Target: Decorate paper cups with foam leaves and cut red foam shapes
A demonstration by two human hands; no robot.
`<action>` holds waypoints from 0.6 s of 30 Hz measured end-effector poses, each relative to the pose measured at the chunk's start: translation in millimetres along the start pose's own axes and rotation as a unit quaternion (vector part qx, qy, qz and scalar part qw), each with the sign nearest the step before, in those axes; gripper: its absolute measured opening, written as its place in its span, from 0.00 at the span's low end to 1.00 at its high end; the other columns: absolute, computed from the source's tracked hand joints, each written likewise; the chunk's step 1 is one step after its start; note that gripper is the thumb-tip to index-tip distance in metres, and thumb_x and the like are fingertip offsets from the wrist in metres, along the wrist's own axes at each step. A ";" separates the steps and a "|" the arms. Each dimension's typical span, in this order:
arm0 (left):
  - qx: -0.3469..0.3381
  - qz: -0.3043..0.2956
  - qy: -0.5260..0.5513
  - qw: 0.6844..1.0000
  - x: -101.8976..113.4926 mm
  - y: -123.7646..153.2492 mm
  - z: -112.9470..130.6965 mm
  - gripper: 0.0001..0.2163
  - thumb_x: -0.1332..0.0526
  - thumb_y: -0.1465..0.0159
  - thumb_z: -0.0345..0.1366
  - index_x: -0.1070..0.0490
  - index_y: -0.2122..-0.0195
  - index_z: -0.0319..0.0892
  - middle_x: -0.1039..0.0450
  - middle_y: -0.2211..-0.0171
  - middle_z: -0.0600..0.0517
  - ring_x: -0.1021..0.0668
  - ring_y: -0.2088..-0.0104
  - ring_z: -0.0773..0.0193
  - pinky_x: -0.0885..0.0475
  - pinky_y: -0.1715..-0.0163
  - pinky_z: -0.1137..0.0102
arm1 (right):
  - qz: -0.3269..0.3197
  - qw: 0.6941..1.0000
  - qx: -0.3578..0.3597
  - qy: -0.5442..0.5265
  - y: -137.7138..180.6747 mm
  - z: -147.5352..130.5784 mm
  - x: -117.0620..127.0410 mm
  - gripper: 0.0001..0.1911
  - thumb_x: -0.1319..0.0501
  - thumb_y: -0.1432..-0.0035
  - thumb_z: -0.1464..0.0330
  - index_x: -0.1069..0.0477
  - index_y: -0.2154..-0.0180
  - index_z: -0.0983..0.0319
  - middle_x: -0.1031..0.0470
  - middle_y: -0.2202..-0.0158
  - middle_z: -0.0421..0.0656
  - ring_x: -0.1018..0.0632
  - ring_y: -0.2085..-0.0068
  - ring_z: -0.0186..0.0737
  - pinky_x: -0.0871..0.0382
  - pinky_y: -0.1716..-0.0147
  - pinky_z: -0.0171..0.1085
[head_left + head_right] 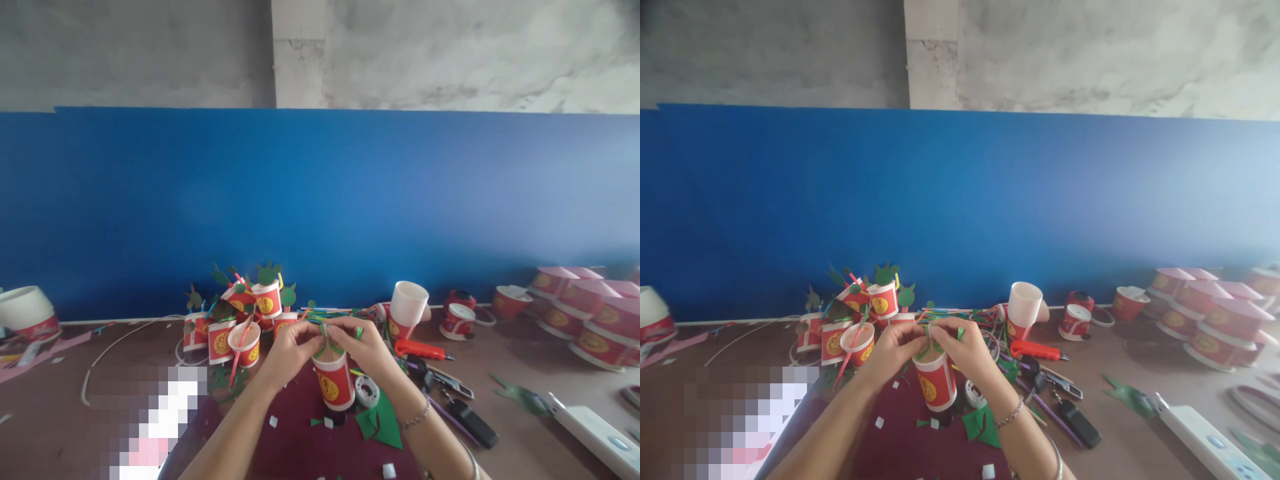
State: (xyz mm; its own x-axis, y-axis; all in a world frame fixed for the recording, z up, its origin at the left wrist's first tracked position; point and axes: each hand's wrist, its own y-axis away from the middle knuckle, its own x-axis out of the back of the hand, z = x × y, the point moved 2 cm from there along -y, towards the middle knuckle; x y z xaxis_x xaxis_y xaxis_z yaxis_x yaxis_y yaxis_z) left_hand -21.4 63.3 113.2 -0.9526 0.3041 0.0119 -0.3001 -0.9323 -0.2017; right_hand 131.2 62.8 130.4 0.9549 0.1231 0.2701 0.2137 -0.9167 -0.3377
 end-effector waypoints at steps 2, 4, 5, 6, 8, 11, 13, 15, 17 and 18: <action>0.000 0.016 0.013 1.000 1.5 -0.9 1.2 0.07 0.36 0.46 0.38 0.27 0.70 0.38 0.27 0.75 0.53 0.27 0.72 0.65 0.35 0.70 0.73 | 0.012 0.999 -0.007 -0.053 0.3 -1.2 1.9 0.20 0.41 0.46 0.58 0.27 0.57 0.65 0.26 0.71 0.44 0.28 0.68 0.39 0.33 0.69 0.36; 0.001 0.043 0.018 0.999 4.0 -1.5 3.5 0.07 0.36 0.47 0.37 0.27 0.72 0.38 0.29 0.77 0.54 0.29 0.75 0.68 0.37 0.73 0.74 | 0.021 0.995 -0.018 -0.097 0.5 -1.9 3.5 0.24 0.41 0.46 0.55 0.31 0.52 0.64 0.26 0.68 0.44 0.27 0.68 0.38 0.32 0.68 0.35; 0.000 0.057 0.019 0.998 5.2 -1.6 5.1 0.07 0.36 0.47 0.38 0.28 0.72 0.38 0.30 0.78 0.55 0.30 0.75 0.69 0.38 0.73 0.74 | 0.028 0.993 -0.025 -0.109 0.5 -1.8 4.2 0.25 0.41 0.46 0.55 0.32 0.51 0.64 0.26 0.66 0.45 0.27 0.68 0.37 0.32 0.68 0.35; 0.001 0.068 0.019 0.997 6.2 -1.6 6.9 0.07 0.36 0.47 0.38 0.28 0.73 0.39 0.31 0.78 0.56 0.31 0.76 0.69 0.38 0.74 0.75 | 0.033 0.992 -0.032 -0.114 0.4 -1.1 4.7 0.26 0.41 0.46 0.54 0.33 0.51 0.63 0.26 0.64 0.45 0.27 0.68 0.37 0.32 0.68 0.35; 0.005 0.087 0.018 0.996 7.8 -1.2 10.3 0.08 0.37 0.47 0.39 0.29 0.73 0.39 0.32 0.79 0.56 0.32 0.77 0.70 0.39 0.75 0.75 | 0.031 0.991 -0.043 -0.123 0.5 2.2 4.9 0.29 0.40 0.48 0.53 0.34 0.49 0.62 0.28 0.58 0.47 0.27 0.65 0.38 0.31 0.67 0.36; 0.017 0.114 0.023 0.993 9.4 -0.8 12.7 0.10 0.36 0.48 0.41 0.29 0.74 0.39 0.32 0.80 0.57 0.32 0.78 0.70 0.40 0.76 0.75 | -0.042 0.988 -0.066 -0.131 2.2 10.9 2.3 0.35 0.35 0.54 0.54 0.38 0.46 0.61 0.29 0.54 0.48 0.26 0.61 0.42 0.30 0.65 0.38; 0.029 0.137 0.031 0.990 10.9 -0.8 12.2 0.10 0.36 0.49 0.42 0.29 0.74 0.40 0.32 0.80 0.57 0.32 0.78 0.70 0.40 0.77 0.75 | -0.109 0.985 -0.081 -0.102 4.5 16.5 -0.2 0.37 0.31 0.59 0.57 0.36 0.47 0.61 0.26 0.58 0.46 0.26 0.63 0.43 0.30 0.66 0.38; 0.039 0.156 0.033 0.986 12.9 -0.7 11.5 0.11 0.35 0.50 0.43 0.28 0.73 0.40 0.31 0.80 0.57 0.31 0.78 0.69 0.39 0.77 0.75 | -0.149 0.982 -0.094 -0.062 6.4 19.6 -1.9 0.35 0.29 0.63 0.60 0.32 0.51 0.61 0.24 0.63 0.44 0.26 0.65 0.42 0.30 0.67 0.38; 0.038 0.166 0.032 0.985 15.0 -0.7 12.0 0.13 0.36 0.49 0.45 0.26 0.69 0.41 0.28 0.78 0.55 0.28 0.75 0.66 0.37 0.74 0.74 | -0.159 0.980 -0.108 -0.052 6.7 19.1 -2.7 0.31 0.29 0.62 0.60 0.31 0.54 0.62 0.24 0.66 0.43 0.26 0.67 0.41 0.30 0.68 0.38; 0.031 0.173 0.033 0.984 16.2 -0.6 12.7 0.14 0.37 0.48 0.46 0.26 0.67 0.41 0.27 0.76 0.54 0.26 0.72 0.64 0.35 0.72 0.73 | -0.156 0.979 -0.114 -0.060 6.2 17.6 -3.0 0.30 0.30 0.61 0.60 0.30 0.55 0.62 0.24 0.66 0.43 0.25 0.67 0.41 0.30 0.68 0.38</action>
State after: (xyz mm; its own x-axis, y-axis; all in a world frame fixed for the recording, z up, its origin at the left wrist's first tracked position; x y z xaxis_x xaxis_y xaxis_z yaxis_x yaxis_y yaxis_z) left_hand -37.2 66.3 125.9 -0.9935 -0.0242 -0.1110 0.0378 -0.9918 -0.1220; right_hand 133.3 63.4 111.7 0.8703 0.4429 0.2154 0.4613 -0.8863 -0.0418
